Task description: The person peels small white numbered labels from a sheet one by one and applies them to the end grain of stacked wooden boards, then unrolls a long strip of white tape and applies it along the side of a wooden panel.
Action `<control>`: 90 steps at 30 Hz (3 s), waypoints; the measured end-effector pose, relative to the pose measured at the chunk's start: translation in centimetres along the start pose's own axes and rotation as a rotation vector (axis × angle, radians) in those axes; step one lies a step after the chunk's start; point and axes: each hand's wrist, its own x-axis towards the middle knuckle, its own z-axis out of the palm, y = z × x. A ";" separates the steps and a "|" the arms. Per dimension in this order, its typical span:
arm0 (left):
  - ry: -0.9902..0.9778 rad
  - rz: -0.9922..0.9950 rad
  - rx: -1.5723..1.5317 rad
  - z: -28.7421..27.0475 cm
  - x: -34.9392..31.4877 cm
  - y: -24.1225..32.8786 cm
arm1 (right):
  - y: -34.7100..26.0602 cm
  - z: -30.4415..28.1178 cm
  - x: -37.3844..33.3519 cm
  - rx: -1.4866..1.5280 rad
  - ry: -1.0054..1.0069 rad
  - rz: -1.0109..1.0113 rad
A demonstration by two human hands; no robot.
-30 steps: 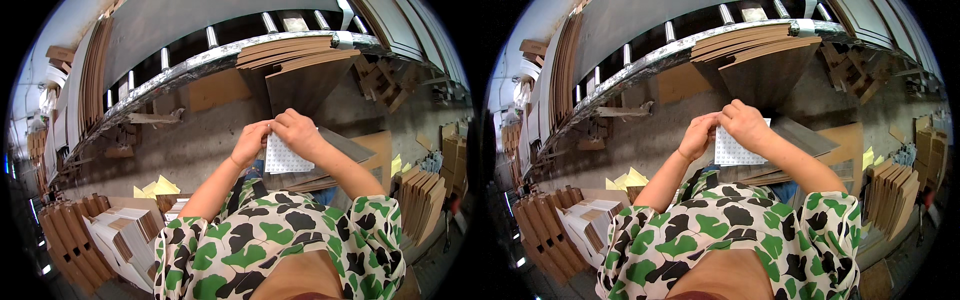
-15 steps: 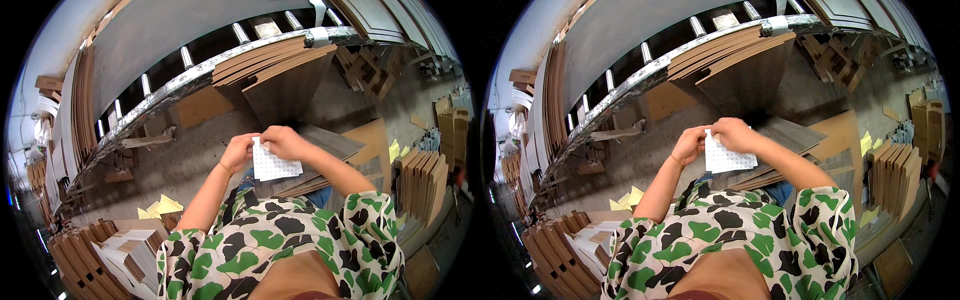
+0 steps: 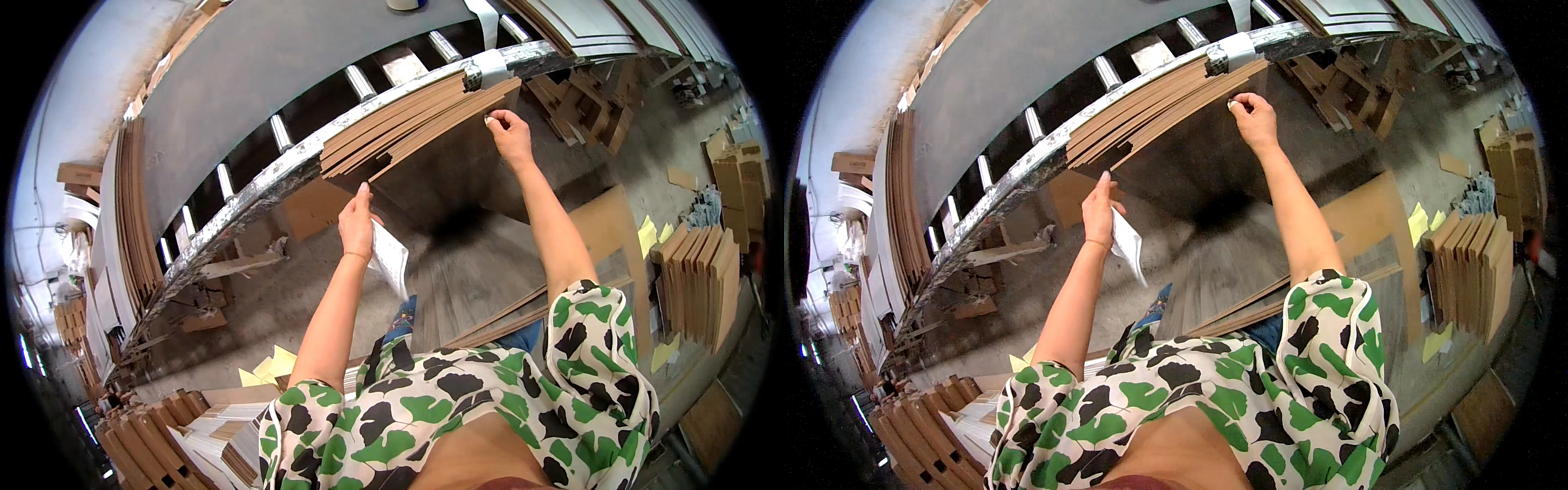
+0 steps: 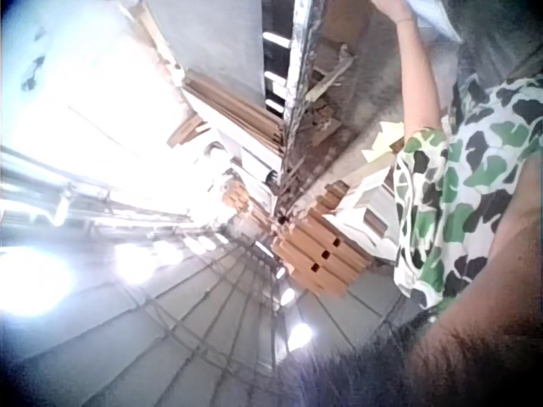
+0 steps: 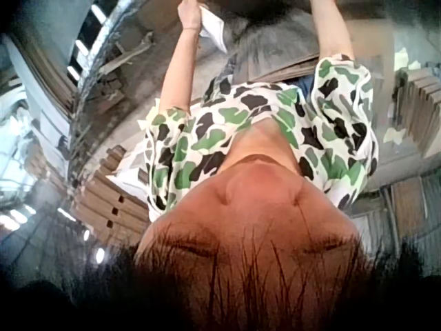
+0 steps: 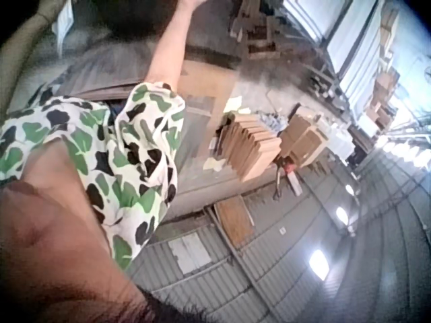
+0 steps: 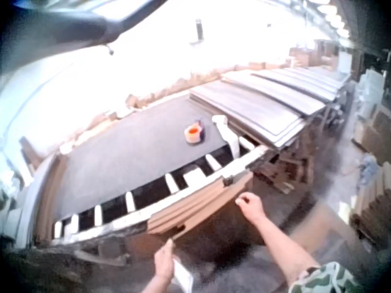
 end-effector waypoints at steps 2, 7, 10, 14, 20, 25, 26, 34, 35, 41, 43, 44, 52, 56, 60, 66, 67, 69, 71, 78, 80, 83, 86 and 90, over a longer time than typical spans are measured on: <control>-0.030 0.026 0.098 0.3 0.3 0.0 | 0.1 0.3 0.1 -0.053 0.038 -0.071; -0.028 0.004 0.045 1.6 0.2 0.1 | 0.2 -0.3 0.1 -0.199 0.028 -0.252; 0.091 -0.031 -0.065 2.4 0.1 0.0 | 0.7 -1.0 0.8 -0.301 0.000 -0.416; 0.117 -0.008 -0.180 2.2 0.1 -0.2 | 1.1 -1.7 1.8 -0.396 0.053 -0.524; 0.071 -0.036 -0.243 2.4 -0.4 1.0 | 0.7 -3.9 3.2 -0.250 -0.096 -0.010; -0.048 -0.096 -0.326 1.7 -1.0 0.5 | -3.4 -5.2 0.2 0.702 -0.339 0.303; -0.089 -0.102 -0.301 1.5 -1.3 0.6 | -4.0 -5.4 0.1 0.721 -0.359 0.297; -0.523 -0.198 -0.117 -0.8 -4.2 2.0 | -7.8 -5.9 -1.1 0.632 -0.399 0.229; -0.591 -0.176 0.016 -0.9 -4.6 2.1 | -8.1 -5.6 -1.3 0.575 -0.392 0.220; -0.263 -0.046 0.059 -1.2 -1.0 1.6 | -2.8 -1.8 -0.5 -0.063 -0.207 -0.036; -0.172 -0.050 -0.084 -1.1 1.3 1.1 | -1.3 -0.9 0.1 0.051 -0.030 -0.010; -0.157 -0.060 -0.083 -0.7 1.8 0.5 | -0.8 -0.7 0.5 0.076 0.000 -0.045; -0.029 0.008 0.024 0.8 0.8 0.5 | 0.7 -0.8 1.5 -0.226 0.132 -0.200; -0.104 -0.048 0.024 0.1 -0.1 0.9 | -0.7 -4.1 3.2 -0.410 0.180 -0.088; -0.405 -0.209 0.168 -1.3 -4.0 3.1 | -5.0 -6.6 3.1 0.406 -0.060 0.014; -0.595 -0.026 0.160 1.0 -2.7 2.6 | -5.3 -4.3 2.2 -0.046 -0.209 -0.154; -0.439 -0.007 0.055 1.7 -2.0 2.6 | -5.0 -3.4 1.8 -0.147 -0.186 -0.154; -0.205 -0.065 -0.039 3.0 0.6 2.6 | -3.6 -1.8 2.0 -0.196 -0.112 -0.242; -0.107 -0.026 -0.067 4.3 0.9 2.7 | -2.1 -1.0 2.5 -0.182 -0.043 -0.328; 0.016 0.074 0.067 5.2 1.8 0.9 | -0.9 -4.1 3.6 -0.416 0.168 -0.430; 0.015 0.123 0.116 5.1 1.9 -0.1 | -1.6 -5.0 3.7 -0.351 0.212 -0.321; 0.041 0.193 -0.015 5.7 0.6 -0.1 | -2.4 -5.8 2.4 -0.263 0.105 -0.230; -0.139 0.054 -0.074 5.5 -1.9 2.2 | -3.9 -6.4 0.2 -0.399 0.045 -0.538; -0.334 -0.085 -0.049 3.9 -4.2 2.5 | -7.6 -6.4 -2.9 -0.614 -0.176 -0.786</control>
